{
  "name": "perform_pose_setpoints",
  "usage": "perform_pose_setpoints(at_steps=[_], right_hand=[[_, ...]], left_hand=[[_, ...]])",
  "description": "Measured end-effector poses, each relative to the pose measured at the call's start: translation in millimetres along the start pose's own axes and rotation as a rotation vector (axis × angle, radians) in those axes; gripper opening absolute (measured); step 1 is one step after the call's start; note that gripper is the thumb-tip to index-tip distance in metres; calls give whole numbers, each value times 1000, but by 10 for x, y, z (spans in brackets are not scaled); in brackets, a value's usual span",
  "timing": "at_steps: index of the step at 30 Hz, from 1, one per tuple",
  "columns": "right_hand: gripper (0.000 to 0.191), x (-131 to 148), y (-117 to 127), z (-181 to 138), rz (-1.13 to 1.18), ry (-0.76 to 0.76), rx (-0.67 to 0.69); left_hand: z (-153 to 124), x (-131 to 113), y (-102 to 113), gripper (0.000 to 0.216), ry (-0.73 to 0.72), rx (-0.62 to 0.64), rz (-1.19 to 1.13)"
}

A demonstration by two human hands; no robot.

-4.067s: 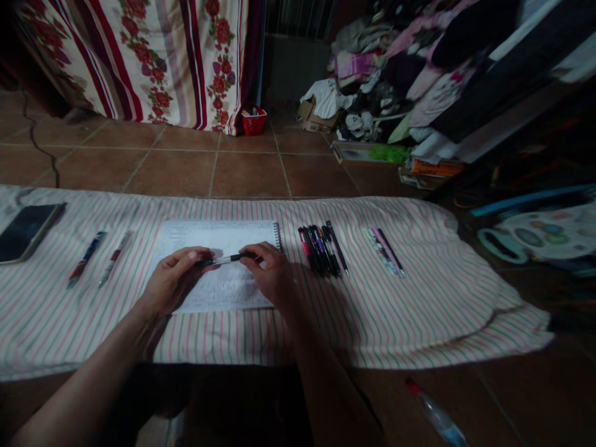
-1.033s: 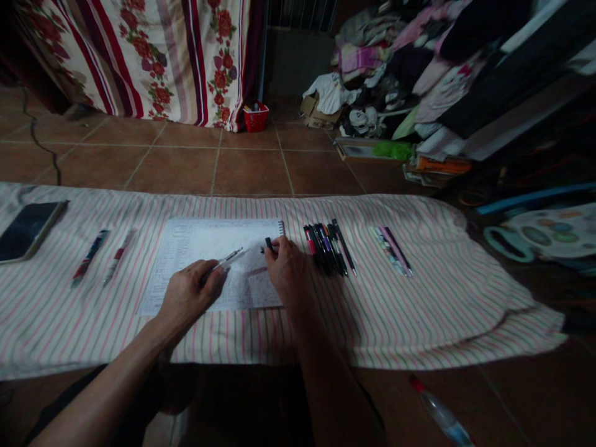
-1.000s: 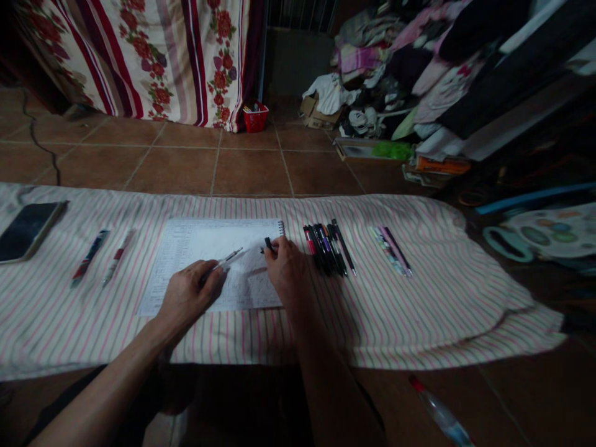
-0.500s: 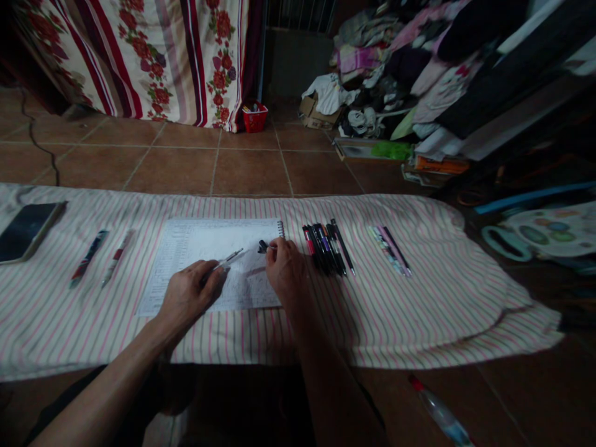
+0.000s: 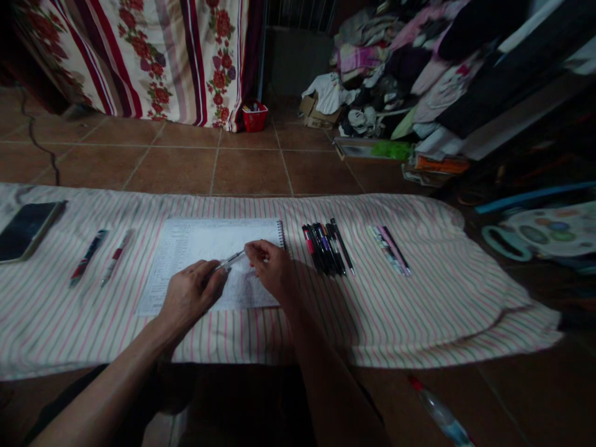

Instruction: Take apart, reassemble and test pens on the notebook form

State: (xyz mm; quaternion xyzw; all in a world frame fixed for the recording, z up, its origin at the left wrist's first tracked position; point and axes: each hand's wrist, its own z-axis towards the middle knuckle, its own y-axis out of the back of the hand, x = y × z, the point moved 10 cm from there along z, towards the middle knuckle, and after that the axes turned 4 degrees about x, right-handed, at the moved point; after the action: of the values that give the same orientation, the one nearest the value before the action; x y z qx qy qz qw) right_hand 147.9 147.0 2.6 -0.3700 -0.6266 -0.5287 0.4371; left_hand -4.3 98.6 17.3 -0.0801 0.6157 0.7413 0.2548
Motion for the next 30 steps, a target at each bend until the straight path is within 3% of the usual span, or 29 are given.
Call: perform_pose_setpoints(at_steps=[11,30], right_hand=[[27,-143,-76,30,92,-42,35],[26,-150,67,61,225,-66,-50]], left_hand=[[-12,-58,17,26,-51,-17,-1],[-23,-63,28,26,-86,-28,36]])
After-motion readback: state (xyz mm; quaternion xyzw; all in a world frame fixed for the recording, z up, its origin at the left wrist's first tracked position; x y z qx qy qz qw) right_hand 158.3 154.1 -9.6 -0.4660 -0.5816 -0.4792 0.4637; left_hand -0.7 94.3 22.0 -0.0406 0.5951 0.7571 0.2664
